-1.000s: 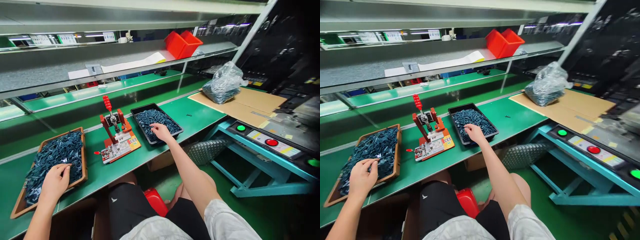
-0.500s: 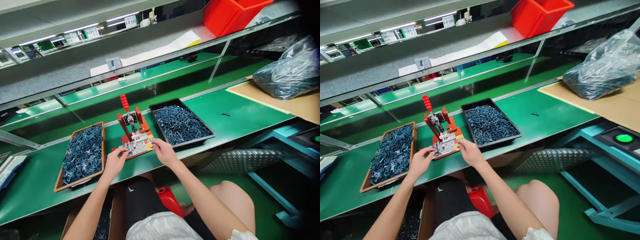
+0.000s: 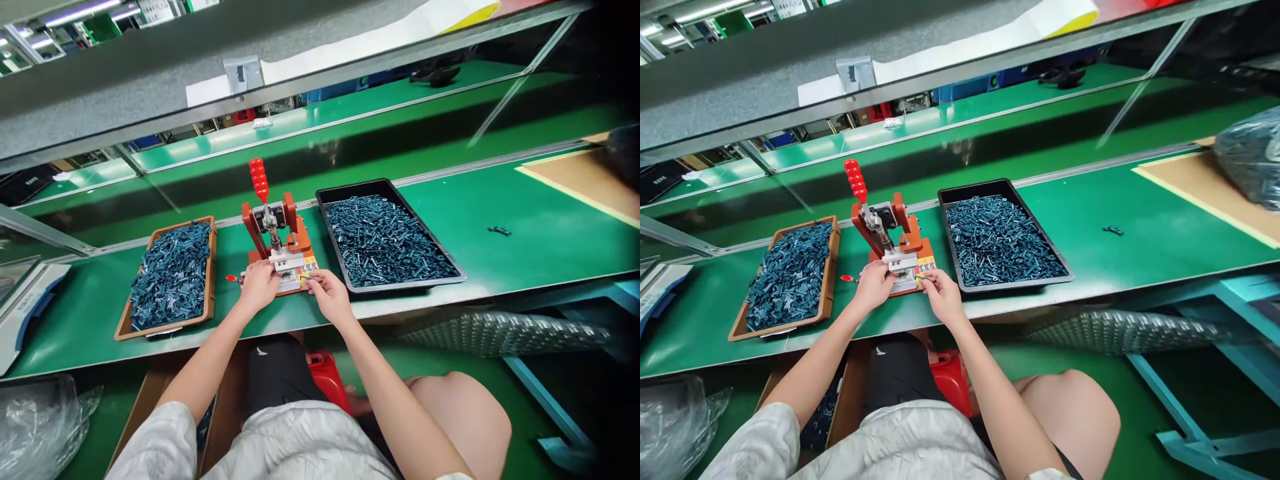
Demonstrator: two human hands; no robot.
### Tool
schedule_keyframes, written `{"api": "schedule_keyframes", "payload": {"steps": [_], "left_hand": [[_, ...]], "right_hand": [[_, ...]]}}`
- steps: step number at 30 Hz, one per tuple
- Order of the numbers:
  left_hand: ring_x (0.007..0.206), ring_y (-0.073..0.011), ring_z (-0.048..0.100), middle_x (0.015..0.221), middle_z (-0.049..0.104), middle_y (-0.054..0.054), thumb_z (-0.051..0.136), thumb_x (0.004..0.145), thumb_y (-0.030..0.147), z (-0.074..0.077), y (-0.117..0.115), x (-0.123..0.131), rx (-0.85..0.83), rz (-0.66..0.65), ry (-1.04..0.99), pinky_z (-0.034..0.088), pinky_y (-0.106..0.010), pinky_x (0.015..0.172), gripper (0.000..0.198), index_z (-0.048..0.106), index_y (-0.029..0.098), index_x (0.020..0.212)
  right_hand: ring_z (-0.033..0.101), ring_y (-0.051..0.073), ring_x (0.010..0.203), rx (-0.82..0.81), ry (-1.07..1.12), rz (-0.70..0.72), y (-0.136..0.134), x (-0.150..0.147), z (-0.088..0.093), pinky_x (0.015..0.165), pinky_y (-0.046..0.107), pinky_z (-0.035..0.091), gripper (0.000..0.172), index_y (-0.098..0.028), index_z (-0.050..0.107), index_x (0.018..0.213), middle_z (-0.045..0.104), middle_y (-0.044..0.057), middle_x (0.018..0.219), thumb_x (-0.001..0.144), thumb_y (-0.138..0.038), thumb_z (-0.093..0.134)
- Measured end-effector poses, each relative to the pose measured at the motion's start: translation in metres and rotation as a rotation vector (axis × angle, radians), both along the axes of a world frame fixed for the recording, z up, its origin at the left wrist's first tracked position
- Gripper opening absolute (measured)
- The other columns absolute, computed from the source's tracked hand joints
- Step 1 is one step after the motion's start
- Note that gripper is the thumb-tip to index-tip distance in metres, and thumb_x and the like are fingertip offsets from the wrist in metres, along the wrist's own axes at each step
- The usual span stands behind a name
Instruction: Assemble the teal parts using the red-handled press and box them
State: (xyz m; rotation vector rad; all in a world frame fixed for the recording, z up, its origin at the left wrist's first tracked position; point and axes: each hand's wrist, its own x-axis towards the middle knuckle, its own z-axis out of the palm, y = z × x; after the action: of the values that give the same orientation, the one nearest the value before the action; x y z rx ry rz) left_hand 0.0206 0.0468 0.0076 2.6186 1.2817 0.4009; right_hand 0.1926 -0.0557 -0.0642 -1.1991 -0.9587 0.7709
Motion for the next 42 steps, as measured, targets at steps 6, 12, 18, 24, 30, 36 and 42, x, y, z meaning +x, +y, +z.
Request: {"api": "schedule_keyframes", "payload": {"steps": [6,12,18,24,30,36,42], "left_hand": [[0.109,-0.0316,0.067,0.110,0.074,-0.012,0.055,0.091,0.023,0.008,0.005,0.006,-0.080,0.011,0.058,0.052,-0.043,0.093,0.022,0.076,0.020,0.099],[0.111,-0.0325,0.065,0.106,0.075,-0.011,0.061,0.089,0.024,0.009,-0.001,0.008,-0.059,0.032,0.014,0.049,-0.047,0.101,0.020,0.077,0.020,0.100],[0.114,-0.0324,0.063,0.117,0.073,-0.009,0.077,0.080,0.033,0.012,0.000,-0.003,-0.123,-0.069,0.002,0.050,-0.045,0.098,0.031,0.077,0.024,0.110],[0.111,-0.0312,0.064,0.114,0.073,-0.008,0.075,0.082,0.031,0.007,-0.002,-0.002,-0.103,-0.056,-0.048,0.050,-0.045,0.097,0.022,0.077,0.024,0.103],[0.111,-0.0310,0.063,0.114,0.073,-0.008,0.075,0.082,0.032,0.004,-0.005,-0.003,-0.074,-0.038,-0.053,0.049,-0.046,0.098,0.023,0.078,0.025,0.104],[0.112,-0.0300,0.062,0.113,0.070,-0.011,0.068,0.089,0.032,-0.004,-0.008,-0.006,0.059,-0.104,-0.038,0.047,-0.047,0.102,0.021,0.077,0.022,0.105],[0.123,-0.0301,0.058,0.121,0.069,-0.010,0.065,0.091,0.032,-0.006,-0.021,-0.011,0.097,-0.161,-0.036,0.041,-0.051,0.115,0.022,0.074,0.022,0.109]], "right_hand": [[0.070,0.022,0.082,-0.025,-0.163,-0.032,0.003,0.001,0.002,0.077,0.035,0.060,0.021,-0.022,0.071,0.100,0.074,0.006,0.096,0.091,-0.039,0.061],[0.068,0.024,0.097,-0.005,-0.426,0.026,0.031,0.008,0.021,0.087,0.036,0.057,0.017,-0.022,0.073,0.098,0.072,0.008,0.104,0.092,-0.028,0.058],[0.062,0.027,0.118,0.033,-0.568,0.147,0.056,0.008,0.023,0.107,0.043,0.050,0.029,-0.025,0.076,0.107,0.069,0.007,0.120,0.085,-0.015,0.060],[0.064,0.029,0.114,-0.032,-0.561,0.135,0.055,0.002,0.019,0.103,0.043,0.051,0.029,-0.024,0.075,0.113,0.072,0.008,0.120,0.087,-0.018,0.063],[0.065,0.029,0.114,0.008,-0.613,0.121,0.053,0.001,0.021,0.103,0.044,0.051,0.024,-0.024,0.076,0.109,0.073,0.008,0.119,0.088,-0.019,0.064],[0.065,0.029,0.115,0.061,-0.651,0.149,0.051,0.004,0.022,0.103,0.044,0.052,0.028,-0.023,0.075,0.111,0.071,0.010,0.121,0.087,-0.018,0.063],[0.069,0.028,0.103,0.044,-0.649,0.142,0.049,0.006,0.022,0.096,0.042,0.056,0.027,-0.022,0.074,0.109,0.074,0.008,0.111,0.087,-0.019,0.059]]}}
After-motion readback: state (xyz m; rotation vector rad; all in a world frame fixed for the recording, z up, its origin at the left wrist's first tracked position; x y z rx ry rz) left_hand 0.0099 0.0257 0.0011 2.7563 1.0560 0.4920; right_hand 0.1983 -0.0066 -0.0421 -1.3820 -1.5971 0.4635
